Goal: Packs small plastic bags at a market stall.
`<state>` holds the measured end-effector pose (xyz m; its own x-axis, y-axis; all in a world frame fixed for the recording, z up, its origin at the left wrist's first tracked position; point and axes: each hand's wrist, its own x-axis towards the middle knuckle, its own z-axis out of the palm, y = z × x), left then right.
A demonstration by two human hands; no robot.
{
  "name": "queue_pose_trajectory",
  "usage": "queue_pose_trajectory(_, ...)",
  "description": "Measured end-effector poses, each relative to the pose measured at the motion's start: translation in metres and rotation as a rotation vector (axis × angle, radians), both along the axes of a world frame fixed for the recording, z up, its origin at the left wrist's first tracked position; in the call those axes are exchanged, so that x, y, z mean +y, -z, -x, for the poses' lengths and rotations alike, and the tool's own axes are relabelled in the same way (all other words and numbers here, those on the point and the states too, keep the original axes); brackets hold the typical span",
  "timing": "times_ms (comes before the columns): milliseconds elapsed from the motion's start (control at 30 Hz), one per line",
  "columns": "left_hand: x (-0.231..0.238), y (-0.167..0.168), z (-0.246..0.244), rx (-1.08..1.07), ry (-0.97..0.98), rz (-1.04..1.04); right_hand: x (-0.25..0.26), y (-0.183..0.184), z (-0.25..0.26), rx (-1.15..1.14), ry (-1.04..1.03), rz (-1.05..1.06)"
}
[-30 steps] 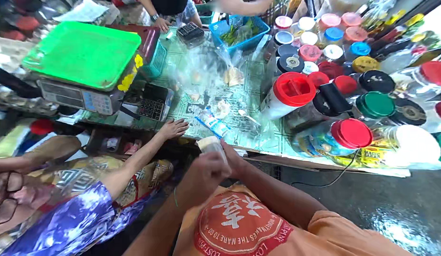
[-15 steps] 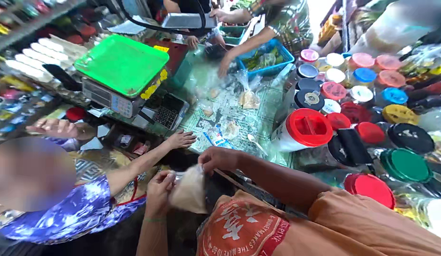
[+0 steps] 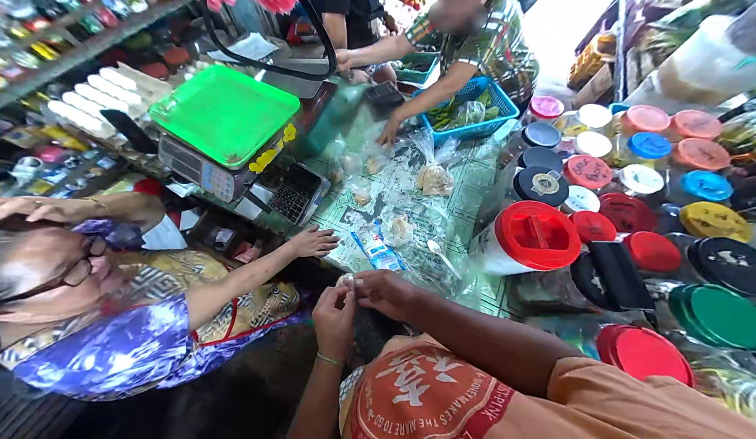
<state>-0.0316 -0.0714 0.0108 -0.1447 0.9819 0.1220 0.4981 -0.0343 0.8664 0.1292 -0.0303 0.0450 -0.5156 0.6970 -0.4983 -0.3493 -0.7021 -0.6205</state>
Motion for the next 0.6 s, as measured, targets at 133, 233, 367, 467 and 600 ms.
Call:
queue_pose_trajectory(133,0.01,-0.002,0.014,0.245,-0.027,0.011,-0.01,0.004,0.018,-0.072,-0.038,-0.102)
queue_pose_trajectory(233,0.014,0.001,0.023,0.289,0.015,-0.05,-0.01,0.0,0.03,-0.236,-0.028,-0.154)
queue_pose_trajectory(367,0.021,-0.005,0.04,0.058,0.03,0.063,-0.008,-0.001,0.046,-0.544,0.036,-0.253)
queue_pose_trajectory(467,0.024,-0.004,0.06,-0.026,0.112,0.057,-0.005,-0.017,0.056,-0.831,-0.116,-0.501)
queue_pose_trajectory(600,0.021,-0.019,0.076,-0.495,0.405,-0.059,-0.009,-0.072,0.067,-1.032,-0.32,-0.704)
